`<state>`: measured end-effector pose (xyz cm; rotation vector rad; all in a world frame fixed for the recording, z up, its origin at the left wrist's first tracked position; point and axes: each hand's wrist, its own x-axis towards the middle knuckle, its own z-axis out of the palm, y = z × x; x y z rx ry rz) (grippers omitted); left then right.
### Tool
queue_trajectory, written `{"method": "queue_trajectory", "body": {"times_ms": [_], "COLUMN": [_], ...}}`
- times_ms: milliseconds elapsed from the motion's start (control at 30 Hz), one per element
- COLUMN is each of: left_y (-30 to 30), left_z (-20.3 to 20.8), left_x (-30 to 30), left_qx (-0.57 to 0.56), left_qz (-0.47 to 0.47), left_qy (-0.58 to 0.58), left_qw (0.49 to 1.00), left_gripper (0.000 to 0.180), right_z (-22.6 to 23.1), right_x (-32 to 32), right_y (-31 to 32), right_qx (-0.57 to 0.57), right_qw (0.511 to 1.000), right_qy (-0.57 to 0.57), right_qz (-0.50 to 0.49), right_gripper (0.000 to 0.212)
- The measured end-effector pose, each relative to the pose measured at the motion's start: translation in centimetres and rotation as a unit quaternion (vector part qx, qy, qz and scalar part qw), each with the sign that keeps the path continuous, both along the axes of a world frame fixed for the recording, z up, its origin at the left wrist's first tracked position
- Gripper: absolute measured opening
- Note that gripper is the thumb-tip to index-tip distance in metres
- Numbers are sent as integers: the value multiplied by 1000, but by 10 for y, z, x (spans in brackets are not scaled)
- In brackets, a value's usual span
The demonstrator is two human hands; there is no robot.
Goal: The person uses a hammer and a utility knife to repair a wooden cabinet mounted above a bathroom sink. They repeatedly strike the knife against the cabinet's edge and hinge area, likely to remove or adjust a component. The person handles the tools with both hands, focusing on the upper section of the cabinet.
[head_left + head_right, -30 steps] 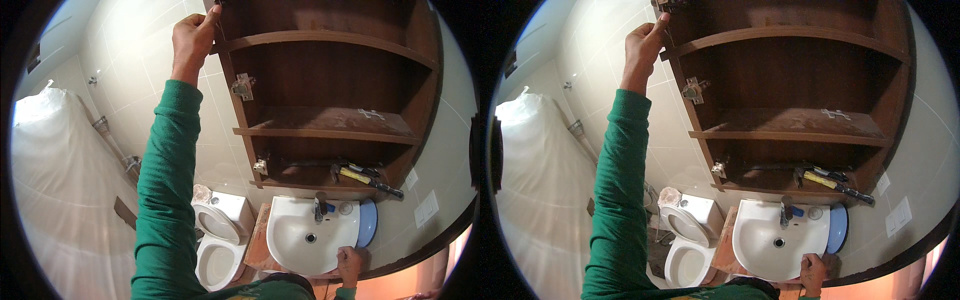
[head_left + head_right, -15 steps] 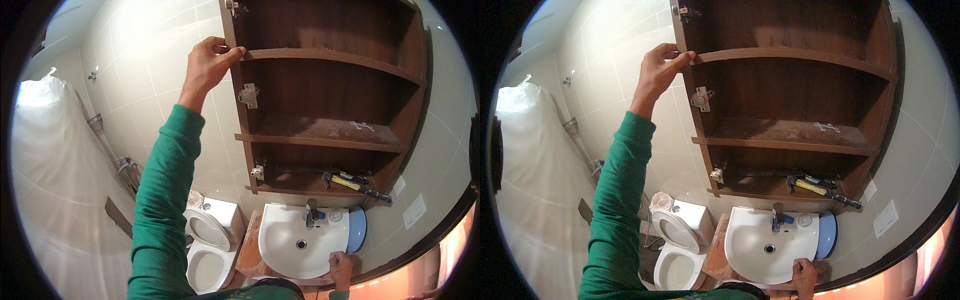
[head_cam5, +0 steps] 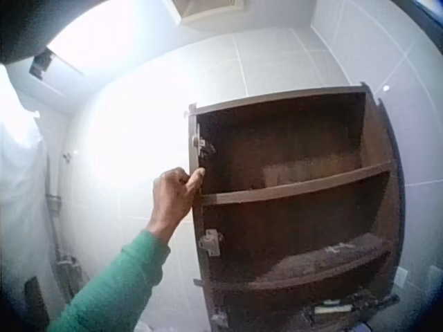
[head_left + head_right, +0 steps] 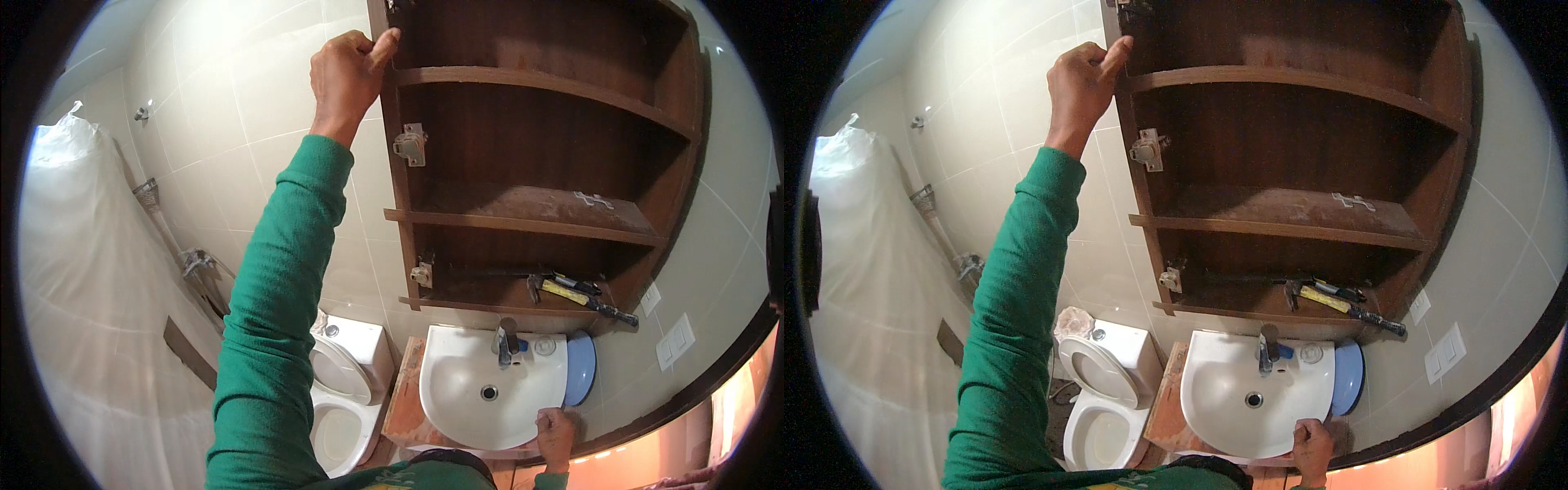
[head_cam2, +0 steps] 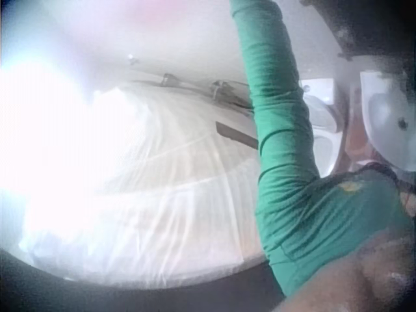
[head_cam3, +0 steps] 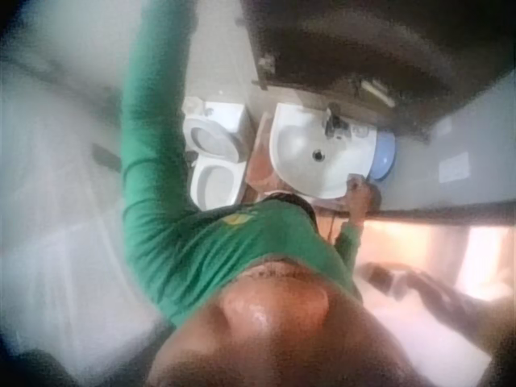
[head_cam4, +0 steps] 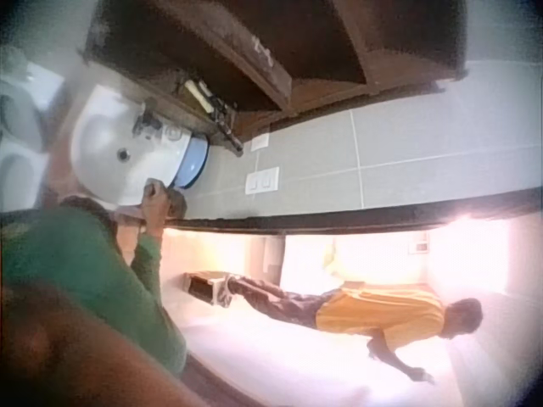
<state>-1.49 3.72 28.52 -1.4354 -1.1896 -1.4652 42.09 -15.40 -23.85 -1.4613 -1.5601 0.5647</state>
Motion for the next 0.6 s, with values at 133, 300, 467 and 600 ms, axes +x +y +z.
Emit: {"method": "queue_trajectory", "body": {"times_ms": [133, 300, 467, 600], "left_y": [16, 61, 34, 20], "left_z": [18, 36, 51, 45], "left_x": [-2, -37, -56, -53], "left_qx": [45, -38, -134, -123], "left_qz": [15, -172, -261, -277], "left_qy": [-7, -73, -114, -97], "left_qw": [999, 982, 949, 948], "left_gripper": [69, 58, 61, 58], "right_z": [14, 13, 43, 64], "right_x": [5, 13, 4, 14], "right_y": [-8, -5, 1, 13], "right_qx": [-34, -22, -10, 26], "right_qw": [999, 990, 999, 998], "right_qy": [-23, -136, -32, 40], "right_qz": [-12, -9, -11, -40], "right_gripper": [11, 19, 14, 11]}}
